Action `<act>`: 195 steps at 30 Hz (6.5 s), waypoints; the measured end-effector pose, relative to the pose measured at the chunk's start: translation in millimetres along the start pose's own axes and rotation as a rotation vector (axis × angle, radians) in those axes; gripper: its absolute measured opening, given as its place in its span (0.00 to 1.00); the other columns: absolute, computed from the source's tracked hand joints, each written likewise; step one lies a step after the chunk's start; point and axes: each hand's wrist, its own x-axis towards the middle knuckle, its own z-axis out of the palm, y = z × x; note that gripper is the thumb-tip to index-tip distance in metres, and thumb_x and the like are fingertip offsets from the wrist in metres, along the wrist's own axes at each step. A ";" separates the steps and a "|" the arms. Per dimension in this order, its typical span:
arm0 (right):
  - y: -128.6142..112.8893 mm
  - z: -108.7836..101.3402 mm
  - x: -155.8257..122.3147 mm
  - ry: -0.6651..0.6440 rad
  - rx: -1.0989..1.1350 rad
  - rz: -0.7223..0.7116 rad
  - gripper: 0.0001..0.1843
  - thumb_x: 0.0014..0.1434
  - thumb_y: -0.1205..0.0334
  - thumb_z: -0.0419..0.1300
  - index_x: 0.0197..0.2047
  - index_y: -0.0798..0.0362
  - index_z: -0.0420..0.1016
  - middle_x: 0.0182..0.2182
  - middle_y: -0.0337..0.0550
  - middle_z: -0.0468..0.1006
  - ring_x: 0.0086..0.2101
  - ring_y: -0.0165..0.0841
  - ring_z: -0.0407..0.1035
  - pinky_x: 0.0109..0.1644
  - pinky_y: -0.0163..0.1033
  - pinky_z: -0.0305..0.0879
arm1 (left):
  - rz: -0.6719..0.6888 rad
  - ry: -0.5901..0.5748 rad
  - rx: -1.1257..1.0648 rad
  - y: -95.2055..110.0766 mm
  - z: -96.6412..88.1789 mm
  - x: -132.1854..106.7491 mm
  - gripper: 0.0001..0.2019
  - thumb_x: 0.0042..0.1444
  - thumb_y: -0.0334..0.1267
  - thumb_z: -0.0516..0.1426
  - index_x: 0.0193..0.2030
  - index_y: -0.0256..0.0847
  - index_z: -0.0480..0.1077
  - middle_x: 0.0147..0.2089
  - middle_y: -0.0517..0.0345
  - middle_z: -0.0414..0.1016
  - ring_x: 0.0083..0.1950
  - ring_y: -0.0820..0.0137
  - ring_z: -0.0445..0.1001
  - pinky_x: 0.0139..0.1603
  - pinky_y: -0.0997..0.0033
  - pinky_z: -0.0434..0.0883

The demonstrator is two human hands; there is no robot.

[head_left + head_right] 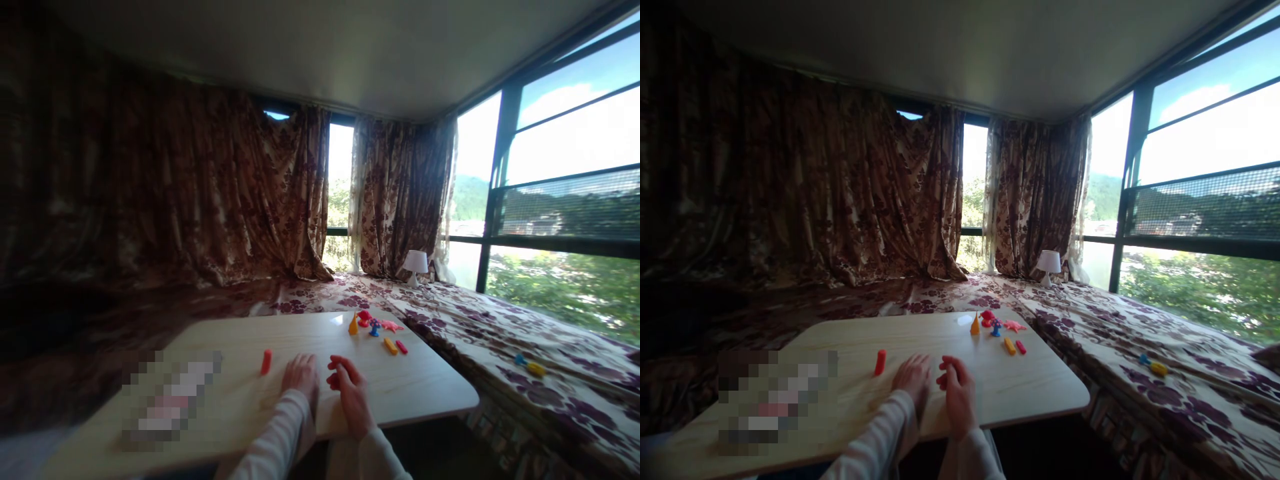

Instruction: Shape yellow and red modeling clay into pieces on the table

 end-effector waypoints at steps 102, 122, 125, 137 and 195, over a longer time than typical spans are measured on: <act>7.6 -3.8 2.0 0.050 -0.102 -0.091 0.20 0.47 0.48 0.62 0.37 0.53 0.78 0.27 0.41 0.77 0.23 0.29 0.68 0.28 0.36 0.66 | -0.026 0.083 0.021 -28.4 -4.6 -31.5 0.16 0.60 0.42 0.54 0.52 0.39 0.66 0.56 0.51 0.68 0.55 0.63 0.69 0.55 0.51 0.68; 9.9 -3.5 2.3 0.042 -0.089 -0.075 0.19 0.46 0.49 0.61 0.37 0.54 0.76 0.28 0.41 0.76 0.23 0.29 0.68 0.29 0.37 0.67 | -0.047 0.040 -0.008 -16.7 -6.4 -20.5 0.17 0.60 0.43 0.54 0.54 0.40 0.65 0.58 0.50 0.66 0.56 0.62 0.68 0.56 0.50 0.67; 12.1 -3.3 2.4 0.048 -0.079 -0.076 0.18 0.46 0.50 0.61 0.37 0.54 0.76 0.28 0.41 0.76 0.23 0.29 0.68 0.29 0.37 0.67 | -0.015 0.039 -0.012 -37.8 -12.6 -60.4 0.17 0.63 0.39 0.49 0.57 0.38 0.64 0.60 0.48 0.66 0.63 0.61 0.63 0.62 0.49 0.62; 13.0 -3.2 3.7 0.050 -0.104 -0.083 0.18 0.46 0.52 0.60 0.37 0.54 0.76 0.27 0.40 0.76 0.22 0.29 0.69 0.29 0.37 0.67 | 0.079 0.036 -0.015 7.9 5.0 -41.5 0.19 0.61 0.42 0.53 0.57 0.39 0.63 0.62 0.48 0.63 0.63 0.59 0.62 0.61 0.46 0.61; 17.6 -3.4 1.6 0.062 -0.108 -0.101 0.19 0.46 0.51 0.61 0.38 0.55 0.77 0.27 0.41 0.77 0.23 0.31 0.70 0.29 0.38 0.69 | 0.110 -0.073 -0.084 -24.7 -16.8 -100.3 0.24 0.59 0.31 0.43 0.62 0.43 0.60 0.67 0.56 0.57 0.69 0.64 0.53 0.68 0.56 0.56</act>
